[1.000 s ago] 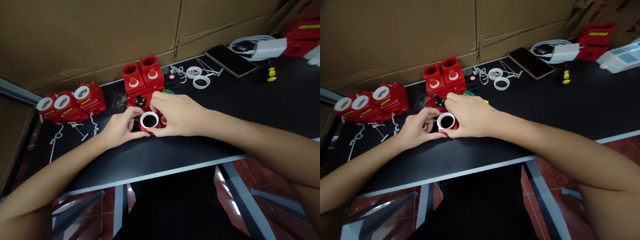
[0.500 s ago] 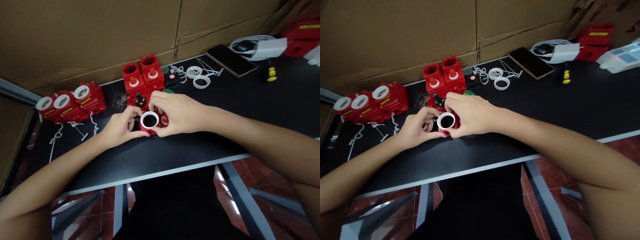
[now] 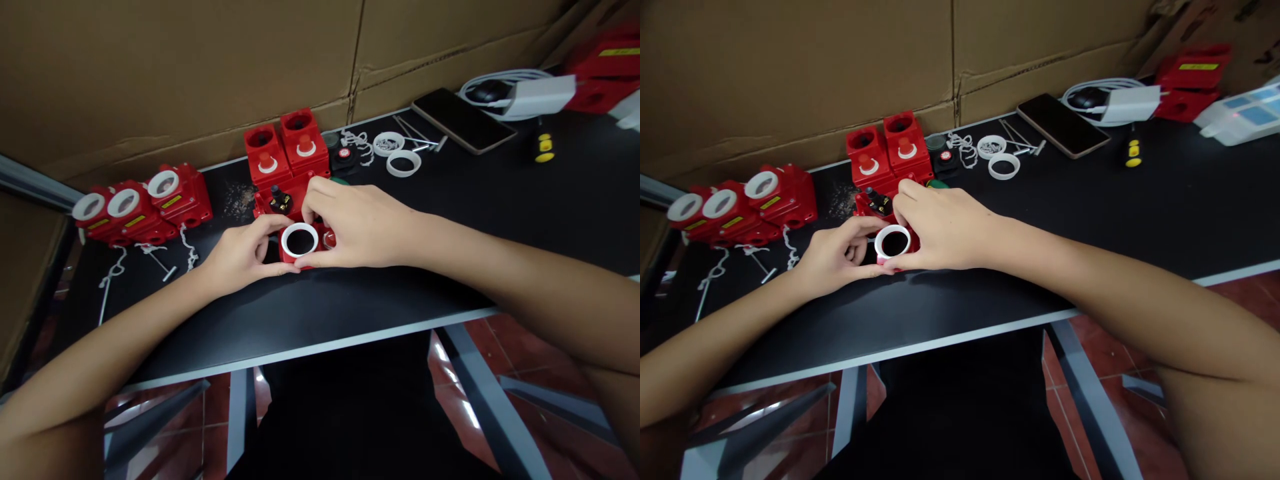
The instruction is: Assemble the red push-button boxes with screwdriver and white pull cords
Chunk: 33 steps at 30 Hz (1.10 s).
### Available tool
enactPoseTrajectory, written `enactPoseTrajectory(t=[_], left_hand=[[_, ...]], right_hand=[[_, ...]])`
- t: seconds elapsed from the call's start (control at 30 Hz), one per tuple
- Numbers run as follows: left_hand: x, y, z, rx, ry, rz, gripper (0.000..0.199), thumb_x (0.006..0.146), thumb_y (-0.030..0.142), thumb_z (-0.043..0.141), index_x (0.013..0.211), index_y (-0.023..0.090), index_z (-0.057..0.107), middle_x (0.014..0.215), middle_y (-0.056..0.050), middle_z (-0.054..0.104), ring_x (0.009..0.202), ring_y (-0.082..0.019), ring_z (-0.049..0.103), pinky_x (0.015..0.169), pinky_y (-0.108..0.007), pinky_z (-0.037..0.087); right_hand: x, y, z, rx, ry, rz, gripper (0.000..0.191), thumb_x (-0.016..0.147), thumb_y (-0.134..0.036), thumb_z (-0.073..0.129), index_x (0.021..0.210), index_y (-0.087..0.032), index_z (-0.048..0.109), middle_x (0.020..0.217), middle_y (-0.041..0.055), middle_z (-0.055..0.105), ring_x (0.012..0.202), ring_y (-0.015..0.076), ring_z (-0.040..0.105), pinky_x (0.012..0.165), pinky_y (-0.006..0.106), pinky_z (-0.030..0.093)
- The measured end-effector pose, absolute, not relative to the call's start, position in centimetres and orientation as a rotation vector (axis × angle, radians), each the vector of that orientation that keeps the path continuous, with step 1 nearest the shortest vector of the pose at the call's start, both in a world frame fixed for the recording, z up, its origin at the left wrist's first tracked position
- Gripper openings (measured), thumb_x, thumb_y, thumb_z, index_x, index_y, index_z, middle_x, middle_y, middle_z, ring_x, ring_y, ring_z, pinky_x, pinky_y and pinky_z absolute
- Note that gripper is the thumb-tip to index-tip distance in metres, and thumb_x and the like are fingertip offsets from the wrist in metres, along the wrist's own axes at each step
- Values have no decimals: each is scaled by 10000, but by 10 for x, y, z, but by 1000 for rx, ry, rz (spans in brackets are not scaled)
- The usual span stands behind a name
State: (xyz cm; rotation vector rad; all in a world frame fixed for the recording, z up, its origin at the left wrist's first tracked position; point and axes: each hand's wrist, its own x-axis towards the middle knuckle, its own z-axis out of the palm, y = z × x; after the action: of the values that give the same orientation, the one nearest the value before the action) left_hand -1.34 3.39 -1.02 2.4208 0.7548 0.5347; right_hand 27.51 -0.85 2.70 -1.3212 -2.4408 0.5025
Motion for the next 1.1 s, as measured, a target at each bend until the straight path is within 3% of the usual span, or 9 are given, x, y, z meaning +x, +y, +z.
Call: enactPoseTrajectory(t=[0.3, 0.63, 0.87, 0.93, 1.0, 1.07, 1.1], left_hand=[[-13, 34, -9, 2360, 798, 527, 825, 994, 970, 851, 1345, 242, 689, 647, 132, 584, 473, -114, 512, 543, -255, 388], [-14, 34, -10, 2272, 804, 520, 773, 955, 923, 934, 1196, 271, 595, 615, 150, 551, 461, -114, 523, 541, -238, 352], [-14, 35, -13, 2281, 778, 545, 761, 975, 917, 919, 1190, 272, 579, 621, 146, 553, 467, -113, 522, 536, -223, 342], [-13, 35, -13, 2272, 796, 548, 780, 962, 914, 930, 1234, 271, 582, 713, 108, 661, 481, -109, 545, 531, -222, 365], [-13, 34, -13, 2268, 824, 540, 824, 947, 923, 931, 1317, 265, 600, 940, 19, 820, 498, -94, 557, 528, -232, 404], [-13, 35, -11, 2280, 835, 524, 859, 956, 936, 910, 1405, 261, 627, 1149, -58, 882, 508, -82, 550, 531, -250, 437], [-13, 35, -10, 2296, 826, 518, 861, 966, 937, 901, 1431, 259, 646, 1127, -54, 883, 506, -85, 543, 532, -257, 442]], right_hand=[[271, -10, 23, -1262, -2418, 475, 462, 997, -583, 913, 1084, -190, 685, 1217, 100, 754, 825, 193, 634, 697, 340, 366], [283, 4, 8, -915, -2355, 728, 390, 933, -453, 853, 1190, -196, 714, 1240, 106, 733, 944, 224, 674, 803, 354, 508], [286, 4, 12, -969, -2399, 747, 535, 1005, -597, 840, 1306, -173, 717, 1281, 124, 727, 955, 234, 688, 853, 392, 532], [284, 0, 17, -1064, -2394, 691, 606, 1000, -684, 874, 1276, -178, 686, 1288, 132, 735, 936, 242, 686, 824, 390, 509], [281, -4, 21, -1144, -2422, 588, 651, 989, -745, 902, 1222, -184, 669, 1288, 141, 737, 894, 240, 672, 775, 375, 465], [278, -7, 24, -1219, -2482, 481, 660, 1000, -776, 897, 1187, -183, 674, 1276, 150, 737, 860, 240, 662, 734, 364, 409], [276, -8, 26, -1257, -2508, 444, 660, 1013, -785, 886, 1180, -180, 681, 1261, 152, 738, 853, 244, 663, 720, 361, 386]])
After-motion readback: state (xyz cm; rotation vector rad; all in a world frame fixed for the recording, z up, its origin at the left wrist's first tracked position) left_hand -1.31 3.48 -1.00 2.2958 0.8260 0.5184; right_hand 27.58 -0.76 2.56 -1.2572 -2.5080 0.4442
